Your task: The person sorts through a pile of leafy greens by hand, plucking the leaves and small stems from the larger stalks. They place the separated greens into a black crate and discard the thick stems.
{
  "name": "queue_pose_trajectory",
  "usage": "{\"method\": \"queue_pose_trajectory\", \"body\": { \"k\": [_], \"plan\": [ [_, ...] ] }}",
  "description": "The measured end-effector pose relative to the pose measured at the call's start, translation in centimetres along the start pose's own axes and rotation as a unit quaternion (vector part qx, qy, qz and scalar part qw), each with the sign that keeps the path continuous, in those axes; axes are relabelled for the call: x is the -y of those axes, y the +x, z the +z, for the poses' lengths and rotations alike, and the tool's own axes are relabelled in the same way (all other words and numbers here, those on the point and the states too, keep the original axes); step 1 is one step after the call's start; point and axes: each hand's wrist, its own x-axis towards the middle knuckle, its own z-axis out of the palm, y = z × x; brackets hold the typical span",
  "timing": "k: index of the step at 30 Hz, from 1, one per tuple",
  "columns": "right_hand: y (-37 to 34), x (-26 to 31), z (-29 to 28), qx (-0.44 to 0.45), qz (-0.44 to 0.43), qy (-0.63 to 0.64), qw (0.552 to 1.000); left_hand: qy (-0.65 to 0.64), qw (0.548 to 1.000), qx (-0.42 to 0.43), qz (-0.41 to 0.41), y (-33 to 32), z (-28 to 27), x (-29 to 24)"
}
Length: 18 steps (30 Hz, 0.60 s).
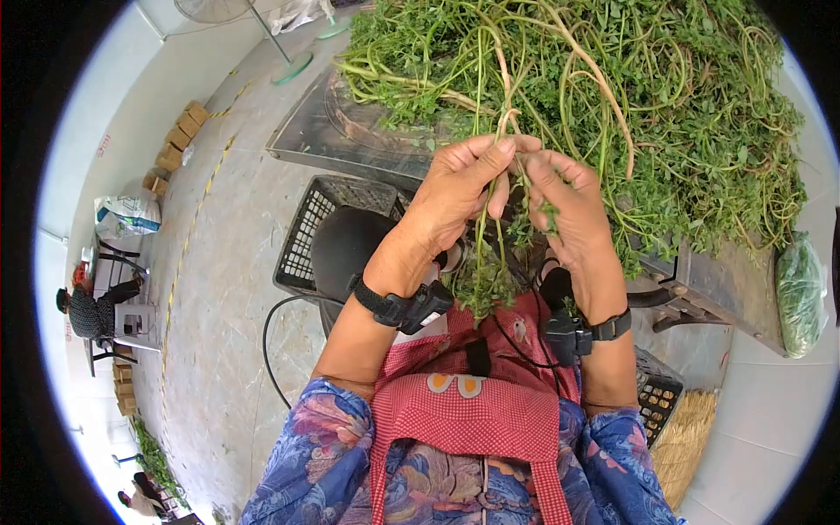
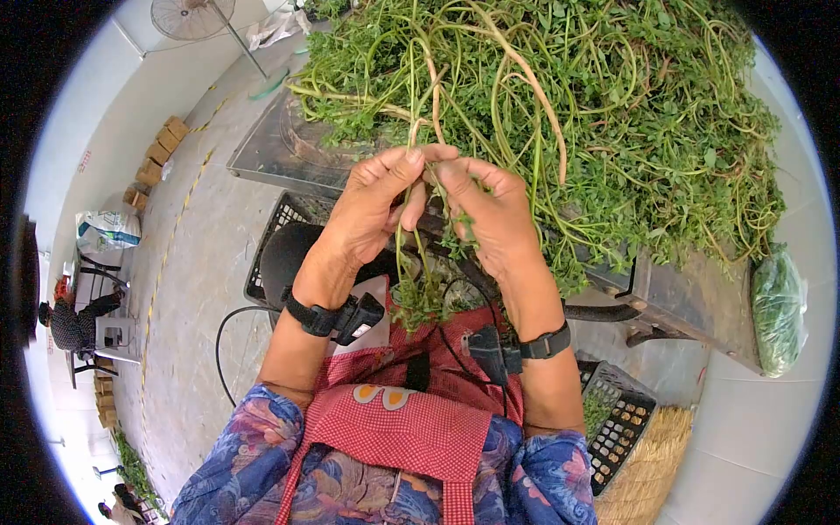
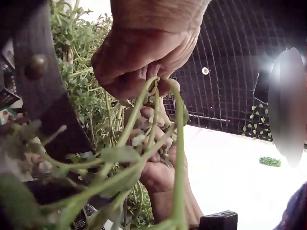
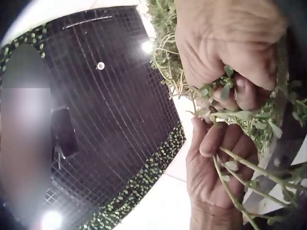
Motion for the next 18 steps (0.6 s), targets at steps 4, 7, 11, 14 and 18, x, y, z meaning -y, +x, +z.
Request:
{"method": "queue_pose_trajectory", "body": {
  "k": [4, 7, 11, 14, 18],
  "plan": [
    [-0.1, 0.2, -0.3, 0.050, 0.048, 0.065, 0.995, -0.029, 0.999, 0.020, 0.007, 0.1, -0.3, 0.2],
    [0.1, -0.1, -0.5, 0.095, 0.068, 0.070, 0.991, -0.022, 1.000, -0.001, -0.011, -0.1, 0.1, 0.5],
    [0.3, -1.0, -0.2, 0.060, 0.062, 0.171, 0.982, -0.003, 0.999, 0.014, 0.042, -0.2, 0.1, 0.9],
    [0.5, -1.8, -0.2, 0.065, 0.043, 0.206, 0.976, -0.004, 0.998, 0.021, 0.062, -0.3, 0.0, 1.1],
    [0.2, -1.8, -0.7, 0.090, 0.073, 0.145, 0.983, -0.055, 0.998, 0.022, 0.038, -0.5, -0.4, 0.7]
  ]
}}
